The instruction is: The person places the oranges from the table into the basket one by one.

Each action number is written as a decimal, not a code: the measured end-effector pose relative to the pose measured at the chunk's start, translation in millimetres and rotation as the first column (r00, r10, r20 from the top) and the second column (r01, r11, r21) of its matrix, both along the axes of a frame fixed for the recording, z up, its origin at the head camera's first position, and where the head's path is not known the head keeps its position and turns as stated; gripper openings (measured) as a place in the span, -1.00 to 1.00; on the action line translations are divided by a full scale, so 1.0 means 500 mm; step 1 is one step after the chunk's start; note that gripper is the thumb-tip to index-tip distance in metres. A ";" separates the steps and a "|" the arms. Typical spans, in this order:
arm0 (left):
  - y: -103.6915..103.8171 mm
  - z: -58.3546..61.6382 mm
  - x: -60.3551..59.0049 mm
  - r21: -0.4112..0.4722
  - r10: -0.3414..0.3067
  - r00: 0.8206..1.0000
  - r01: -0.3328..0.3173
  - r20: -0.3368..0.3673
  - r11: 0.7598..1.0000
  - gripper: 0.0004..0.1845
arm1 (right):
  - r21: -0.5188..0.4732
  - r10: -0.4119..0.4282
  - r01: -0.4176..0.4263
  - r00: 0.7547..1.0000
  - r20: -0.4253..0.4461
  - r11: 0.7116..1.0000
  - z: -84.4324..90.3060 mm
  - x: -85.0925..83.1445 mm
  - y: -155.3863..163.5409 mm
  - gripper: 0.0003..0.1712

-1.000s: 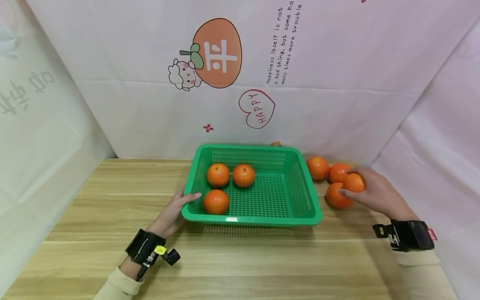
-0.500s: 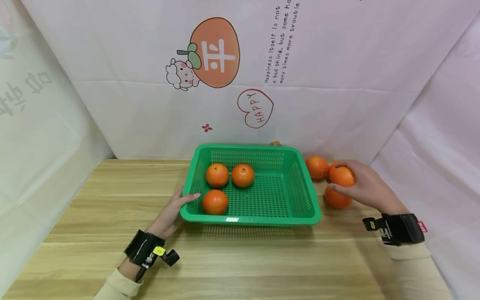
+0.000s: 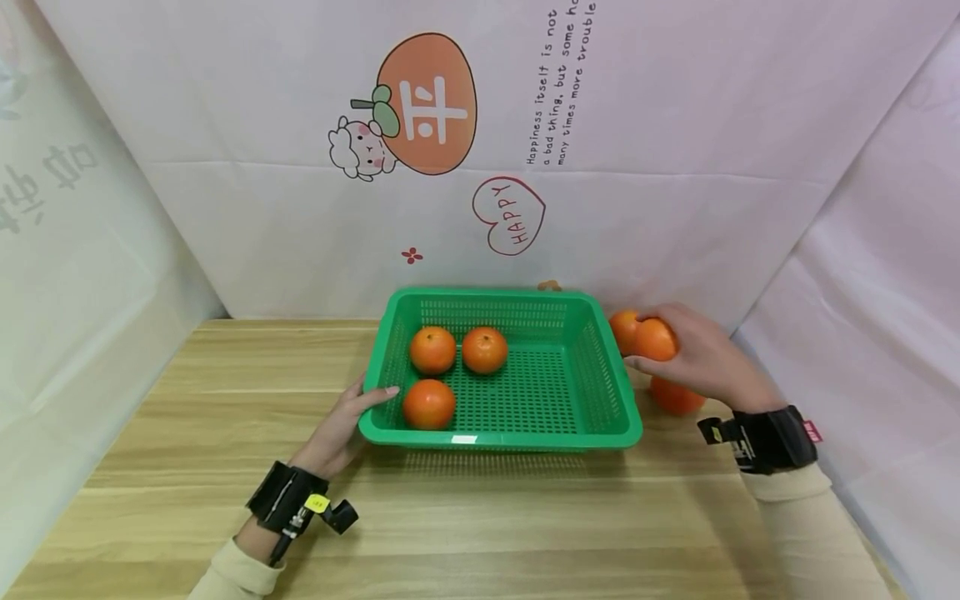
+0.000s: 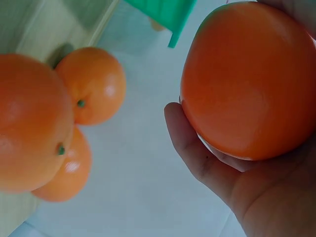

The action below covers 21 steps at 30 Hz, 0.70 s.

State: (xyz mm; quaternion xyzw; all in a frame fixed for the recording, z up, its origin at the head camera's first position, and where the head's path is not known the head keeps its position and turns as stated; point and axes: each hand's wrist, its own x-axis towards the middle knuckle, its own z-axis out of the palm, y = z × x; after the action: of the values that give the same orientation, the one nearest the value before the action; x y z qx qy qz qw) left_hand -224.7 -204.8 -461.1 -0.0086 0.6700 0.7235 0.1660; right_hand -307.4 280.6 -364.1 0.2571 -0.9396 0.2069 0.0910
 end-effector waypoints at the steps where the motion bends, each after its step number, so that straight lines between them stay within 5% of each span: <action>1: 0.000 0.000 0.000 0.000 0.000 1.000 0.000 0.000 1.000 -0.16 | 0.009 0.000 0.000 1.000 -0.002 1.000 0.002 0.000 -0.007 -0.36; 8: -0.002 -0.004 0.000 -0.001 0.000 1.000 0.000 -0.001 1.000 -0.16 | 0.092 0.026 -0.022 0.999 -0.045 0.996 0.020 0.004 -0.044 -0.39; 21: 0.000 -0.002 -0.001 0.001 -0.003 1.000 0.003 0.002 1.000 -0.18 | 0.071 0.105 -0.106 0.994 0.015 0.992 0.032 0.001 -0.111 -0.40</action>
State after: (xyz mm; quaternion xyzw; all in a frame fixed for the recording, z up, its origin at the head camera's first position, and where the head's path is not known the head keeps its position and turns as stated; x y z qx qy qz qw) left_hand -225.2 -205.0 -461.9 -0.0085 0.6693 0.7237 0.1678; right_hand -306.9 225.3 -348.0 0.3082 -0.9320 0.1790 0.0655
